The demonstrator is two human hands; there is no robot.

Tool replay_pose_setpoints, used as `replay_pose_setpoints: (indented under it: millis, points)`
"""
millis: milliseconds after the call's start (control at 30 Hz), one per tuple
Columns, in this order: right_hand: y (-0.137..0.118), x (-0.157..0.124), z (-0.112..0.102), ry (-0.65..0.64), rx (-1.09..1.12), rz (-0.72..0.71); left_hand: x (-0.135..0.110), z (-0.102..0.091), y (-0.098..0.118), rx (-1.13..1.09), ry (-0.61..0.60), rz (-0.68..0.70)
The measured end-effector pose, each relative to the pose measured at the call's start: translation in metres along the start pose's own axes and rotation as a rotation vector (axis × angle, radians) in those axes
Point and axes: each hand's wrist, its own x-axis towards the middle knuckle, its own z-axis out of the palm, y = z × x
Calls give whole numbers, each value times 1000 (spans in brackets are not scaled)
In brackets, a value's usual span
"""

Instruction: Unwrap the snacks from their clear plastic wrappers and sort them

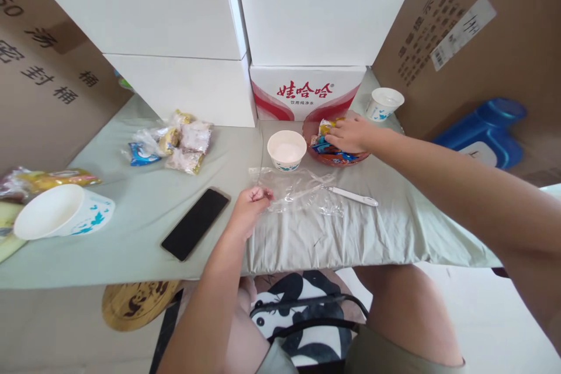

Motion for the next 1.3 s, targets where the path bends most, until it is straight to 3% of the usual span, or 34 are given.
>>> replay_pose_setpoints:
  millis: [100,133,233,267,400,500,633,800,1000,1200,1300]
  points:
    - [-27,-34,-4,332,51,65,0,1,1,70,11,-13]
    - [-38,-50,0,397,133,1,0,1,1,85,5,-17]
    - [-73,-98,30,307,412,-324,-2,-1,0,83,-24,-2]
    - [-85,-113,44,259,445,-347,-3,-2,-1,75,-31,9]
    - [-120,-151,88,83,466,-233,-8,-7,-5,70,-23,52]
    - [-133,-161,91,25,564,-138,-14,-8,-3,48,6,38]
    - [-134,-160,85,37,676,-30,-20,-8,2,73,44,-24]
    - [-125,-154,91,82,552,233,-18,-11,3,214,-15,-14]
    - [-107,-157,88,188,499,383,-18,-25,7,293,-36,-30]
    - [-85,-163,85,314,401,441,-26,-40,20,206,-3,-107]
    - [-91,-159,77,440,508,313,-29,-40,20,240,-41,-129]
